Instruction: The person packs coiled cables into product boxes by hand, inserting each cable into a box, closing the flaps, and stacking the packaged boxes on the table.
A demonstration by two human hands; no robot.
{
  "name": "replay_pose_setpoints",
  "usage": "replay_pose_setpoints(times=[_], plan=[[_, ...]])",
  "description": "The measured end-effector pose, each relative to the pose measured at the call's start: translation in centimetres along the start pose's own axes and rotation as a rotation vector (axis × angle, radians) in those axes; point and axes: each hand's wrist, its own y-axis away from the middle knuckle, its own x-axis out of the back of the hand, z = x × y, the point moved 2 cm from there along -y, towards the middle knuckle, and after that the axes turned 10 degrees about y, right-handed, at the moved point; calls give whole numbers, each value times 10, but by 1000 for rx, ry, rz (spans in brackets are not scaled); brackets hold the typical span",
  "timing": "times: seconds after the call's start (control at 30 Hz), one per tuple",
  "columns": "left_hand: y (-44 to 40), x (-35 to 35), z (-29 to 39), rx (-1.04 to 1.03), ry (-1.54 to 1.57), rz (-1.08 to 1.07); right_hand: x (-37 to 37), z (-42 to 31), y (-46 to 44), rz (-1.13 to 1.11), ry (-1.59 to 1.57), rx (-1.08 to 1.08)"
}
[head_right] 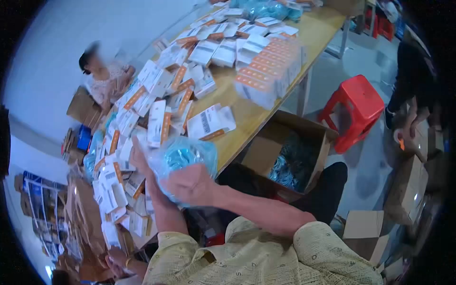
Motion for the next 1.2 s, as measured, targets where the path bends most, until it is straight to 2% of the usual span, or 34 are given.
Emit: replay_pose_setpoints(times=[0.07,0.1,0.2,0.23,0.27,0.3,0.37,0.4,0.43,0.47,0.53,0.6,0.63,0.67,0.7,0.77,0.8,0.87,0.97,1.03,1.1,1.13,1.17,1.2], plan=[[9,35,2,74,21,77,-4,1,-12,10,-411,-509],[24,35,21,121,160,-17,-6,11,-29,49,-620,-758],[72,12,71,247,639,-317,-25,12,-57,111,-729,-729],[84,24,62,-56,362,-510,-29,11,-63,122,-735,-724],[97,38,50,-349,69,-684,-33,6,-67,25,-657,-611],[99,40,54,-345,58,-684,-37,0,-68,-78,-578,-500],[98,33,61,-41,17,-638,-37,-8,-73,-276,-405,-268],[95,34,58,-40,10,-640,-33,-12,-76,-376,-272,-182],[88,35,51,-155,-22,-642,-27,-13,-78,-474,-138,-88],[81,36,42,-272,-50,-643,-22,-6,-78,-471,-139,-83],[72,35,37,-513,-98,-647,2,14,-70,-121,-62,18],[73,31,59,-320,-3,-560,58,40,-41,-118,129,-272],[79,24,75,-328,8,-567,79,54,-17,-112,69,-510],[87,22,91,-222,248,-355,92,72,16,-110,3,-753],[93,21,101,-106,478,-137,95,87,59,-154,-309,-1060],[96,13,118,-96,581,-110,90,68,98,-333,-518,-1426],[95,8,126,-93,683,-81,83,53,103,-334,-520,-1428],[86,-2,136,-97,898,-14,65,24,95,-120,-1132,-1626],[58,-16,109,-13,998,32,99,24,64,-171,-972,-1553],[59,-36,95,66,933,-156,127,35,32,-461,-363,-1019],[85,-74,112,287,1144,-222,138,46,10,-261,-402,-1306],[75,-83,101,202,1236,-454,137,40,-15,-111,-335,-1336],[73,-94,85,220,1272,-486,150,66,-20,-331,114,-892],[82,-109,97,243,1299,-513,158,90,-21,-523,520,-408]])
